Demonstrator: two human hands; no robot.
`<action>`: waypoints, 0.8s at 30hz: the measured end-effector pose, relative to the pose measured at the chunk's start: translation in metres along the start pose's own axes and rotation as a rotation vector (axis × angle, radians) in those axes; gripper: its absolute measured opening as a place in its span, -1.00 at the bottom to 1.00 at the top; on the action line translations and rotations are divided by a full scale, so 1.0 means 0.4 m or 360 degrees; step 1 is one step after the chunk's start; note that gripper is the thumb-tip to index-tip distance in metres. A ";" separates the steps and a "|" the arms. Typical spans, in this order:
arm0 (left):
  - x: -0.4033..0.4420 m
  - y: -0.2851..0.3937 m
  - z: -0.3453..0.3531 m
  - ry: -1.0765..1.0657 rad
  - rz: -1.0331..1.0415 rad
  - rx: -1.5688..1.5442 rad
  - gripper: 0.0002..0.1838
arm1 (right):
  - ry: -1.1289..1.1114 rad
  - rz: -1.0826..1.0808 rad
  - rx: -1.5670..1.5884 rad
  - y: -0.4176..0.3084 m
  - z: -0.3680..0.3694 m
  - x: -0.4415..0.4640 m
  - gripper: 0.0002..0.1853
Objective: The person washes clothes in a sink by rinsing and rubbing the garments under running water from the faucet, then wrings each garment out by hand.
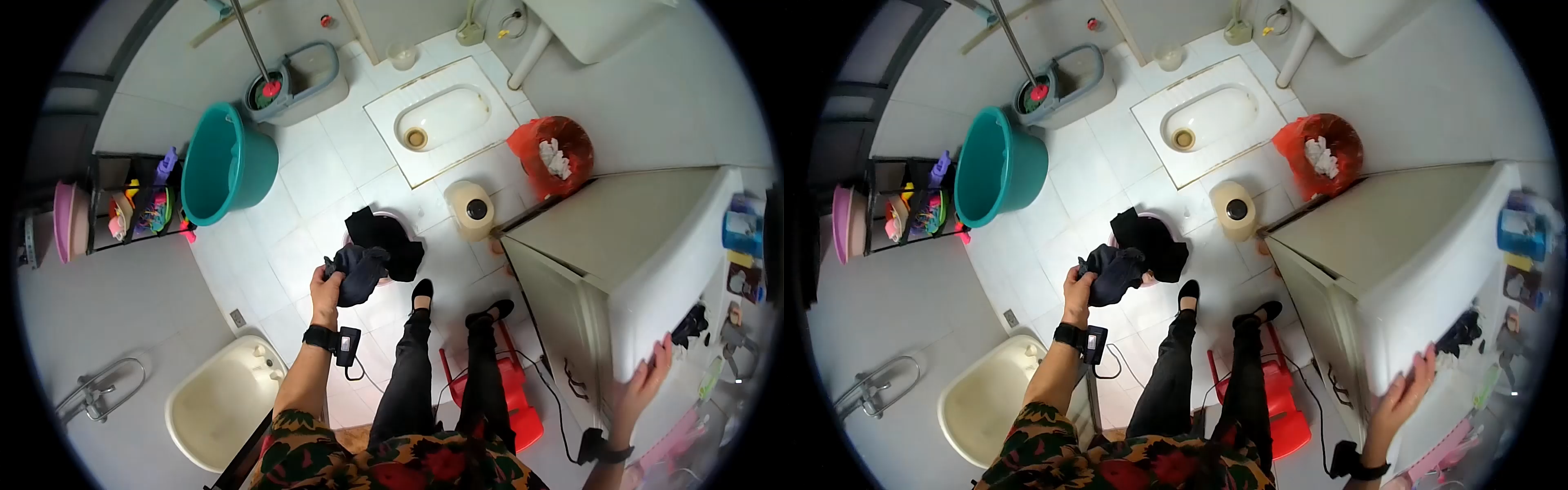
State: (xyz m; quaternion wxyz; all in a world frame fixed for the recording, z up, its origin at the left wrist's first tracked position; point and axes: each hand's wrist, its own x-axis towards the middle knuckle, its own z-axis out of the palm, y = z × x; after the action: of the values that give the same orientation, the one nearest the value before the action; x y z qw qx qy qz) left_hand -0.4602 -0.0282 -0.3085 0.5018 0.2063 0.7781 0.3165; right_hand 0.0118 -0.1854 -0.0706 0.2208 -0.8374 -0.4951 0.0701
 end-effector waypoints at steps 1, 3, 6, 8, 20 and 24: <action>0.021 -0.019 -0.001 -0.0005 0.0042 0.0036 -0.65 | 0.0006 0.0002 -0.0055 0.011 -0.005 -0.002 -0.63; 0.075 -0.065 -0.008 -0.0133 0.0082 0.0168 -0.40 | -0.0024 -0.0048 -0.0261 0.021 -0.021 0.003 -0.63; 0.157 -0.222 -0.013 0.0120 0.0000 0.0887 0.04 | 0.0075 0.0062 0.0018 0.009 -0.007 0.007 -0.63; 0.129 -0.244 -0.008 -0.0136 -0.0359 0.0498 -0.07 | 0.0037 0.0053 -0.0081 0.017 -0.010 0.009 -0.63; -0.045 -0.087 0.052 -0.0702 -0.0176 0.0593 -0.66 | 0.0125 -0.0176 -0.0048 0.000 0.034 0.021 -0.58; -0.176 0.165 0.205 -0.0983 0.0139 0.0550 -0.74 | -0.0087 -0.0171 0.0119 -0.039 -0.021 0.013 -0.54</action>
State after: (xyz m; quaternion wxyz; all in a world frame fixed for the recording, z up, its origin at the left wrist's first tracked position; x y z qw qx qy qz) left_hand -0.3565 -0.0024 -0.2408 0.6570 0.4072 0.6222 0.1241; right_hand 0.0046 -0.1770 -0.0558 0.2418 -0.7985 -0.5422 0.0994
